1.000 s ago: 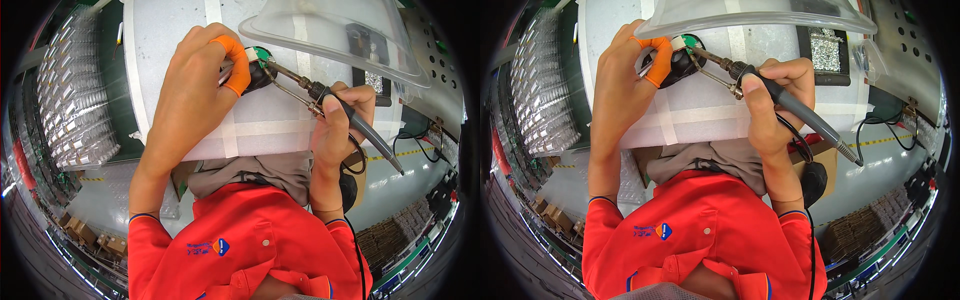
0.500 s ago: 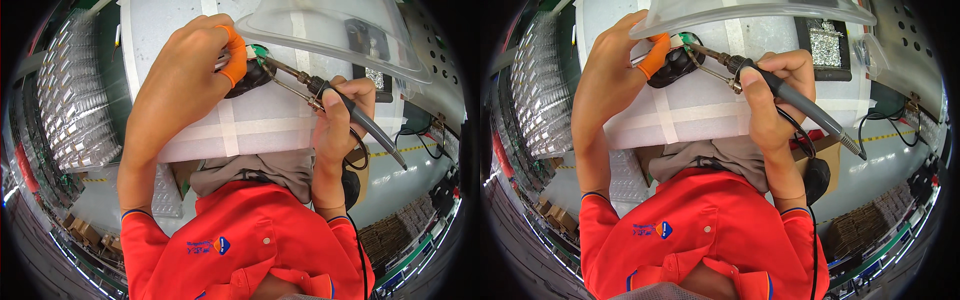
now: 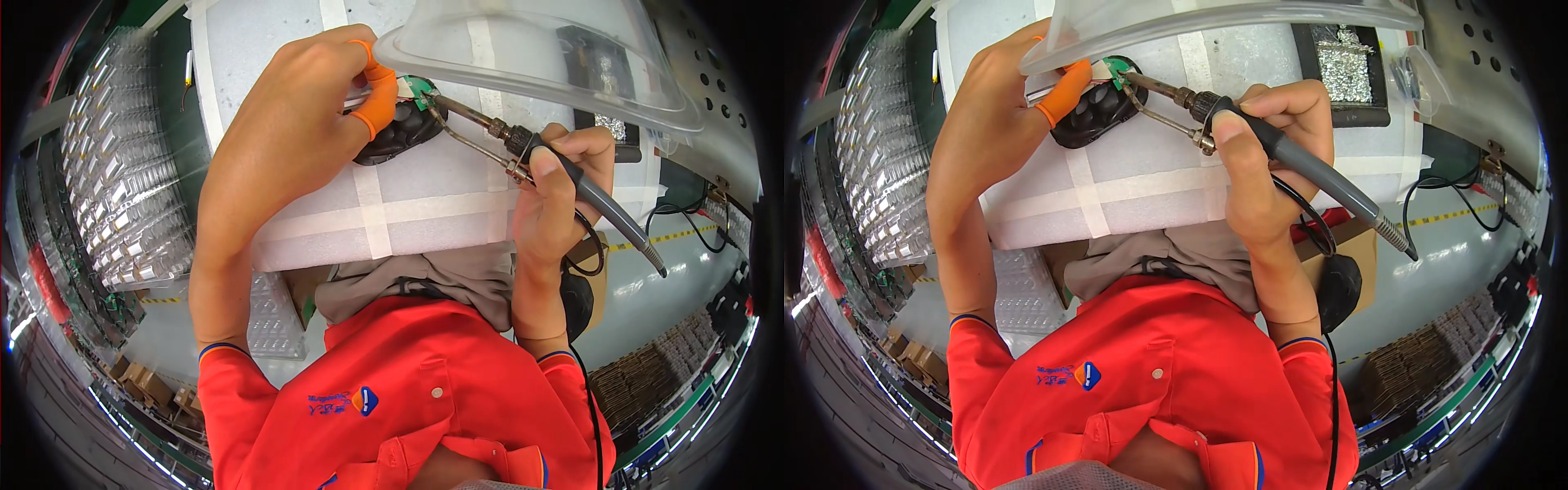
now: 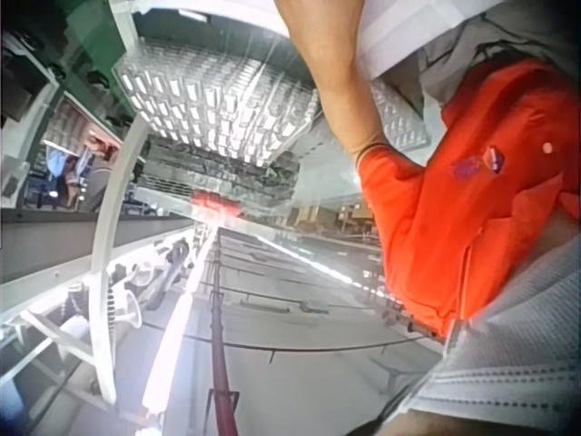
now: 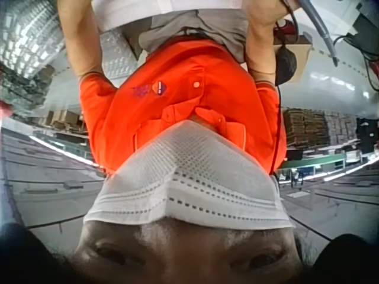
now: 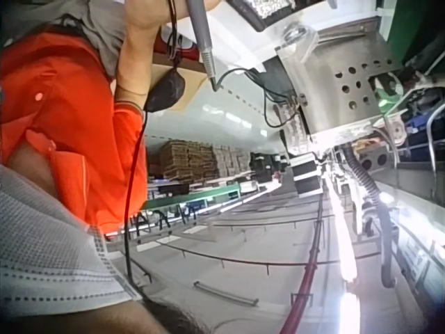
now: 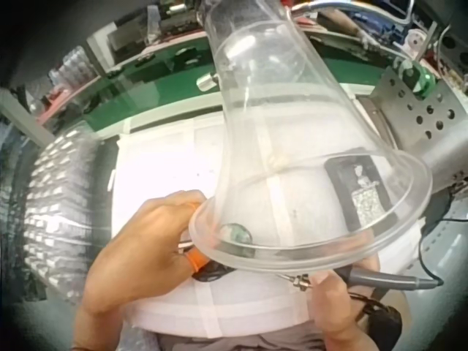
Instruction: Soldering or welding components onto electronic circuit boards at a factory station.
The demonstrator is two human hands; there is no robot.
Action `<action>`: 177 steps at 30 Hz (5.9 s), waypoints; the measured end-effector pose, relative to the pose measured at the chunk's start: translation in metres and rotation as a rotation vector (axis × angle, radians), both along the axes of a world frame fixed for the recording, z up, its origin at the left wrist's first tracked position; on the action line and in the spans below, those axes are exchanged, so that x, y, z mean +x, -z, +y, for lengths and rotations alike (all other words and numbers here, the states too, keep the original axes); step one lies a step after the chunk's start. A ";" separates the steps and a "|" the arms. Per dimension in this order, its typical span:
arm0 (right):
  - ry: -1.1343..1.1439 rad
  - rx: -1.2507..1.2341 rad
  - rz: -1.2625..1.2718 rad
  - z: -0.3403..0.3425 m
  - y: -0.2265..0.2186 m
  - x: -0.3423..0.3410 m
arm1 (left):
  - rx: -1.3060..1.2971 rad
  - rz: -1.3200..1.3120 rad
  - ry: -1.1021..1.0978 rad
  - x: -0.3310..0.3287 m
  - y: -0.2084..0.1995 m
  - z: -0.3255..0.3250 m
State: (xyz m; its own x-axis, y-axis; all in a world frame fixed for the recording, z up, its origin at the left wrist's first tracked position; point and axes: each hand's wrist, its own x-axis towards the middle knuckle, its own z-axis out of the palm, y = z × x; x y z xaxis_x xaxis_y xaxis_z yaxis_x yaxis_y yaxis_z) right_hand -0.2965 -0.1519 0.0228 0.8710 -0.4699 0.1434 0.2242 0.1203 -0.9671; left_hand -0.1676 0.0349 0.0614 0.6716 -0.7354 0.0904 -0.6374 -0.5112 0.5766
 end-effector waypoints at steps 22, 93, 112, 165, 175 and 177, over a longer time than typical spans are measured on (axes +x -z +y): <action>0.254 -0.044 -0.001 -0.005 0.014 -0.009 | -0.136 0.153 -0.216 0.000 -0.007 0.015; 0.052 0.134 -0.020 0.006 -0.002 -0.012 | -0.217 0.139 -0.389 -0.038 -0.025 0.031; 0.025 -0.023 -0.030 0.009 0.003 0.005 | -0.261 0.002 -0.229 -0.021 0.018 -0.002; 0.260 0.021 -0.087 -0.026 0.003 -0.013 | -0.069 0.073 -0.644 0.049 -0.021 0.036; 0.308 0.006 -0.066 -0.028 0.010 -0.013 | 0.357 -0.473 -0.924 0.356 0.016 0.020; 0.331 -0.013 -0.060 -0.028 0.011 -0.012 | 0.331 -0.484 -0.803 0.408 0.053 -0.007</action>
